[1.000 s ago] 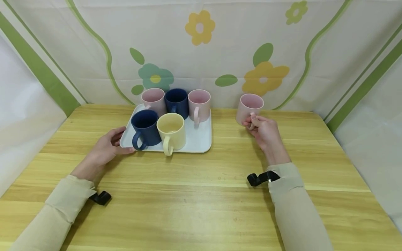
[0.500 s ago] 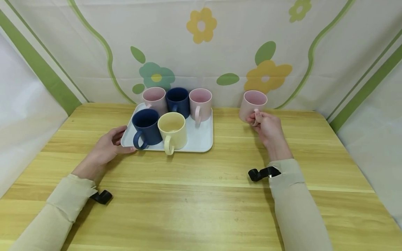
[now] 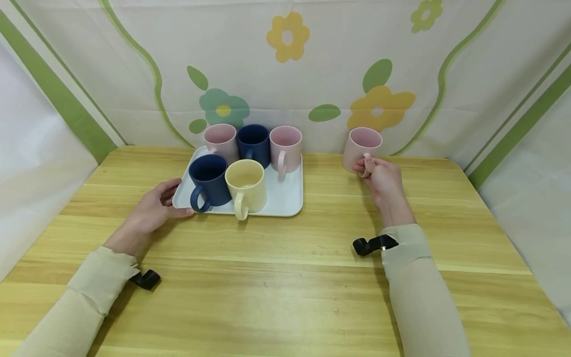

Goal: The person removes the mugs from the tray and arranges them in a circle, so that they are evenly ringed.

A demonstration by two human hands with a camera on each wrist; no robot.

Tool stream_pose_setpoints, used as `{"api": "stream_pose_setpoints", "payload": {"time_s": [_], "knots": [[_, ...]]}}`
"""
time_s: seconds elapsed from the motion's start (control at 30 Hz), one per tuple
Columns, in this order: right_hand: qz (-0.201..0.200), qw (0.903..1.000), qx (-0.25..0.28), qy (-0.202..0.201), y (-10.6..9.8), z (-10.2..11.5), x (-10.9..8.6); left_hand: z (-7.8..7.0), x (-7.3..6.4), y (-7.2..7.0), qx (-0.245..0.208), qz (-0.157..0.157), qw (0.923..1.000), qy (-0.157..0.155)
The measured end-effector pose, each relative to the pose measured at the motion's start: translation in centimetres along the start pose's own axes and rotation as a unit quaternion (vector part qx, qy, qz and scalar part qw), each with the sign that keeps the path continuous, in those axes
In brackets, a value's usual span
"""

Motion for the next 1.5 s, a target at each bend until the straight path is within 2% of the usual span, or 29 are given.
{"api": "stream_pose_setpoints", "payload": {"time_s": [0.3, 0.5, 0.6, 0.73, 0.9, 1.07, 1.27, 1.5], "knots": [[0.005, 0.9999, -0.008, 0.005, -0.1, 0.1, -0.1, -0.1, -0.1, -0.1, -0.002, 0.0, 1.0, 0.004], [0.019, 0.9987, 0.045, 0.015, -0.7, 0.7, -0.4, -0.2, -0.2, -0.1, -0.006, 0.0, 1.0, 0.0], [0.011, 0.9971, 0.075, 0.013, -1.2, 1.3, -0.6, -0.2, -0.3, -0.1, -0.011, -0.002, 0.9999, -0.002], [-0.031, 0.9986, 0.039, -0.019, -1.8, 2.4, -0.9, -0.2, -0.3, 0.0, -0.012, -0.003, 0.9999, -0.003], [-0.074, 0.9948, -0.021, -0.066, -1.7, 4.0, -1.6, -0.2, -0.2, 0.1, -0.01, -0.003, 0.9999, -0.003], [-0.056, 0.9926, -0.055, -0.093, 0.1, 5.2, -2.5, -0.2, -0.2, 0.0, -0.007, -0.004, 1.0, -0.003], [0.01, 0.9905, -0.07, -0.118, 4.0, 5.5, -3.9, -0.1, -0.3, 0.0, -0.004, -0.004, 1.0, -0.003], [0.095, 0.9858, -0.084, -0.11, 8.7, 4.4, -5.3, -0.3, -0.2, 0.0, 0.0, -0.005, 1.0, 0.002]]}}
Point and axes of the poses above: each hand's wrist, its own x-axis towards the middle knuckle, its own y-axis out of the palm, z = x × y, the point moved 5 cm from there along x, towards the middle knuckle
